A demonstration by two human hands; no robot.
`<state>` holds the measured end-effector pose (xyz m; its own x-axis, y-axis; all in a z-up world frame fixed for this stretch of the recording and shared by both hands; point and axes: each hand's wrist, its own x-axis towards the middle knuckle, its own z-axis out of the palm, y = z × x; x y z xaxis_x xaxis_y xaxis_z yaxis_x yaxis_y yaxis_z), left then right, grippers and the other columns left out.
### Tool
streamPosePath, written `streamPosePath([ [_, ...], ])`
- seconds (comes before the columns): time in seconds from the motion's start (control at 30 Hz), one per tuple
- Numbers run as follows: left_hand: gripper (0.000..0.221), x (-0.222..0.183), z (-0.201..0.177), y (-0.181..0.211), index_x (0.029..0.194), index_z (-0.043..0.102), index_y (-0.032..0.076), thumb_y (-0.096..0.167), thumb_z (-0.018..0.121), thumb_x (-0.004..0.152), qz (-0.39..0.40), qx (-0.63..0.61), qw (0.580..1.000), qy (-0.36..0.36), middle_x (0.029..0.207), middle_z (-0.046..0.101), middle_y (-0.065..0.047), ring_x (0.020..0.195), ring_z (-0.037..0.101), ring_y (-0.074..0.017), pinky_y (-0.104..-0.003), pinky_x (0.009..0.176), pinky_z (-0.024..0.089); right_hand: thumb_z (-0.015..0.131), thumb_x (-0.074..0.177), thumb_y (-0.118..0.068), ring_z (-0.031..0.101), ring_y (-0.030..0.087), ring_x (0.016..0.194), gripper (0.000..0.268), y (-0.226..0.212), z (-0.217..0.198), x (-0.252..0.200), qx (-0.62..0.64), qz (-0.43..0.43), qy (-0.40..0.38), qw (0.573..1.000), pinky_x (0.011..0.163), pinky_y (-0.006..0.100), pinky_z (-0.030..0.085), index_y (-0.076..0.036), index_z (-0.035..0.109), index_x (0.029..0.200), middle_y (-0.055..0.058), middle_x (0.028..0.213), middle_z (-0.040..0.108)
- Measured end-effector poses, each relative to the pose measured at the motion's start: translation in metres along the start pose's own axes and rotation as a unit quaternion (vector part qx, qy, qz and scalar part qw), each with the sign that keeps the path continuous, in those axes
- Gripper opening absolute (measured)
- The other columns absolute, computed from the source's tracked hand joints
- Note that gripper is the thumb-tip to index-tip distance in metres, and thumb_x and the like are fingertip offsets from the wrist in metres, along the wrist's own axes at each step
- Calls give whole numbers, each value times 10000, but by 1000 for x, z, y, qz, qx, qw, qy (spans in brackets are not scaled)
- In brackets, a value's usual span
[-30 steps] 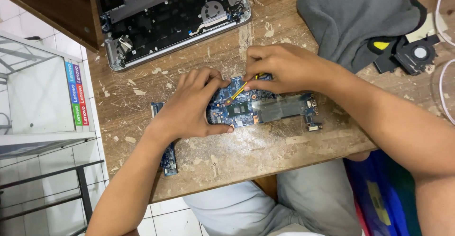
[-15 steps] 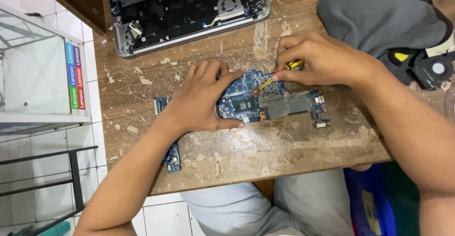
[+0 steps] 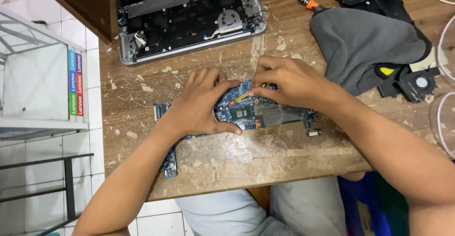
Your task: Using a precision screwdriver to clean or adjust a connector on a laptop motherboard.
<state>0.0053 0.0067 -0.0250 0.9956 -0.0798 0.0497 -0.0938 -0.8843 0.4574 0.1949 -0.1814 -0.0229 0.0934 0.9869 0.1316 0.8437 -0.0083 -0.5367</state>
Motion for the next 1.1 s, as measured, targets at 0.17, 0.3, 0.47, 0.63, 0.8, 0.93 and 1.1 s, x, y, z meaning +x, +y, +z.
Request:
streamPosePath([
  [0.17,1021,1,-2,6,1337,618,74,744,838,598,-3,9,1000,-4,1066,467,-94,1007,453,-289,-444,937,352,803,921,-238,660,237,721,144,18,-4,-3,18,-25,48,998,632,356,544,-110,779,859,44,855,664],
  [0.3,1006,0,-2,5,1349,611,83,729,843,613,-10,2,1000,-3,1064,457,-87,1014,436,-286,-440,946,337,834,882,-254,684,303,718,191,21,-22,-10,16,-2,45,999,642,406,551,-106,749,796,60,851,692],
  [0.47,1016,-1,3,1,1340,610,92,742,843,594,-5,0,1000,17,1063,450,-77,1019,436,-279,-440,950,335,848,841,-233,686,307,713,178,30,-22,-10,23,17,7,1000,662,420,553,-93,755,781,68,843,706],
  [0.63,1017,-1,0,3,1318,629,83,744,845,577,-9,-10,1000,26,1044,451,-81,995,432,-279,-438,943,336,838,849,-208,693,311,733,167,13,-19,-2,25,18,1,1000,663,407,549,-87,743,785,66,849,705],
  [0.8,1002,-1,1,2,1312,647,102,741,861,571,-13,-25,999,19,1028,453,-66,989,435,-269,-426,931,340,832,891,-252,672,282,700,200,9,1,0,-13,-7,45,999,641,406,545,-115,734,783,36,851,676],
  [0.93,1003,0,0,3,1313,653,97,736,862,568,-12,-12,1000,12,1032,465,-77,994,445,-276,-443,939,349,828,917,-275,679,265,730,204,19,8,-1,-25,-25,67,997,662,376,551,-119,742,817,27,858,664],
  [1.1,1036,-1,0,2,1342,633,90,758,842,578,-13,-16,1000,10,1036,458,-78,993,439,-276,-431,925,342,840,926,-236,691,272,709,210,28,-3,-5,-17,-30,97,995,624,358,550,-85,734,825,52,863,694],
])
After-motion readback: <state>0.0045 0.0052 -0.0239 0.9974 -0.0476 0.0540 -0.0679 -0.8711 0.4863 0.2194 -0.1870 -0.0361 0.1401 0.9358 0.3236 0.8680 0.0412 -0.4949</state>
